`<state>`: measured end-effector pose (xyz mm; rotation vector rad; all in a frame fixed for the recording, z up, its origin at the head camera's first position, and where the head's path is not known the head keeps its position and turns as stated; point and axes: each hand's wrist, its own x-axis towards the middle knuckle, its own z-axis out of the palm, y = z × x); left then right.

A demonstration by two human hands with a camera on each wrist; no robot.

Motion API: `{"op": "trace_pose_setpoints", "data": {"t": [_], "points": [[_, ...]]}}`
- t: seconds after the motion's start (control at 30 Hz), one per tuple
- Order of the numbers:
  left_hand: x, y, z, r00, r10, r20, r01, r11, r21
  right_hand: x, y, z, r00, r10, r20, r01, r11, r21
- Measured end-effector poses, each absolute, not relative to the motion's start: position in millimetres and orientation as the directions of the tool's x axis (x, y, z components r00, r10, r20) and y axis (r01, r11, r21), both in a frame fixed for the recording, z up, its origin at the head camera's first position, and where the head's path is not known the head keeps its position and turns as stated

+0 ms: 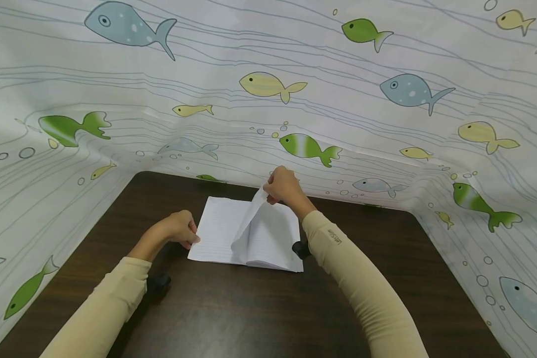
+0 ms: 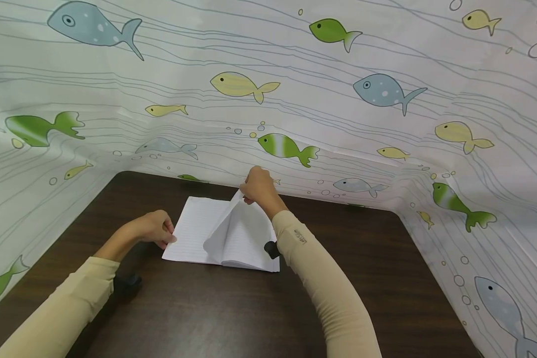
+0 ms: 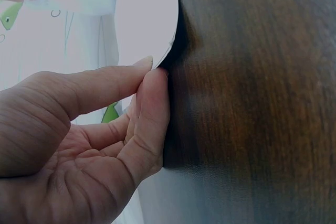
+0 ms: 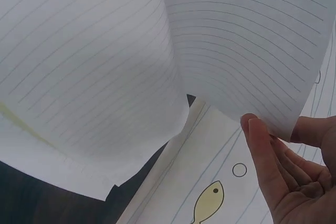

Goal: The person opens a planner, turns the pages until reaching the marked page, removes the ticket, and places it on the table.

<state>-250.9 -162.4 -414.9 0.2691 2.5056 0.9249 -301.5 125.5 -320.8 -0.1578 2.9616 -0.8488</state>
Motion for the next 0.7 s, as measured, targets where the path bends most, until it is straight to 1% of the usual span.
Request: {"op": "trace_pose_setpoints", "data": {"t": [0.7], "points": [[-247.1, -160.4, -413.7, -0.888, 0.315, -0.335, 0.013, 0.746, 0.666, -301.1, 95.5, -339.1, -0.988, -0.15, -0.032, -0.104, 0.808, -0.58]]}}
